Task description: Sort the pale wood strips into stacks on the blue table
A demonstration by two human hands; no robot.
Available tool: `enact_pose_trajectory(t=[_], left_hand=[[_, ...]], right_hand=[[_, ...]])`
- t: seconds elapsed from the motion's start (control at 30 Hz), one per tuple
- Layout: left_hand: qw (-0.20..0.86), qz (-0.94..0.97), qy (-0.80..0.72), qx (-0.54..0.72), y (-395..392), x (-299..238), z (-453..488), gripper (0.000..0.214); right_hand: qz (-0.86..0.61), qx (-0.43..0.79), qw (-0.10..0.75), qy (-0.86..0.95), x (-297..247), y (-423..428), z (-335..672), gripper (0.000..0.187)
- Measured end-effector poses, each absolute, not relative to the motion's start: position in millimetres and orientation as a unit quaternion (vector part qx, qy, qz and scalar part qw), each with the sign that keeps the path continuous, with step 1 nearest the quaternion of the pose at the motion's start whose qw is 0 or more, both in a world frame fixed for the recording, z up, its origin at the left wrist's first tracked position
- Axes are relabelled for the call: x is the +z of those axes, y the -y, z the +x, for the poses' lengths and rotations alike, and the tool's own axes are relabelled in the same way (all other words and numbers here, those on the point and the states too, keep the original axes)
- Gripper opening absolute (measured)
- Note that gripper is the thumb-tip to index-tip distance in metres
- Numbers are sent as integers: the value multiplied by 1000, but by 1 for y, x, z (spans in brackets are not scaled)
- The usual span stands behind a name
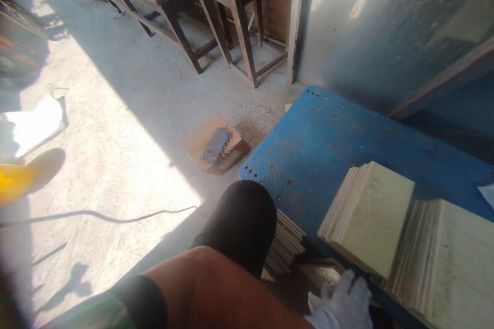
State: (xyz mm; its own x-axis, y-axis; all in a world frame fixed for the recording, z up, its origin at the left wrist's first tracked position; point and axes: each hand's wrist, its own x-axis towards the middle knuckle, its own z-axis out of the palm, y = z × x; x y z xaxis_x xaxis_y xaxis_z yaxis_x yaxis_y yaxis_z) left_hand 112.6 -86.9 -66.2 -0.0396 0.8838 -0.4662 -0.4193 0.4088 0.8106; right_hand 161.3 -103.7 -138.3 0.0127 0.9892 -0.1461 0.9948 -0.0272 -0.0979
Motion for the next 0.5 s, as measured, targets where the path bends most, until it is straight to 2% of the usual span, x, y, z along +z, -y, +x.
enact_pose_trajectory(t=[0.3,0.5], left_hand=[[679,162,-499,514,97,-73,108,47],[686,132,-493,519,96,-72,104,47]], right_hand=[[742,-89,53,-663,-127,104,142,99],[756,-102,29,-646,-124,105,136,100]])
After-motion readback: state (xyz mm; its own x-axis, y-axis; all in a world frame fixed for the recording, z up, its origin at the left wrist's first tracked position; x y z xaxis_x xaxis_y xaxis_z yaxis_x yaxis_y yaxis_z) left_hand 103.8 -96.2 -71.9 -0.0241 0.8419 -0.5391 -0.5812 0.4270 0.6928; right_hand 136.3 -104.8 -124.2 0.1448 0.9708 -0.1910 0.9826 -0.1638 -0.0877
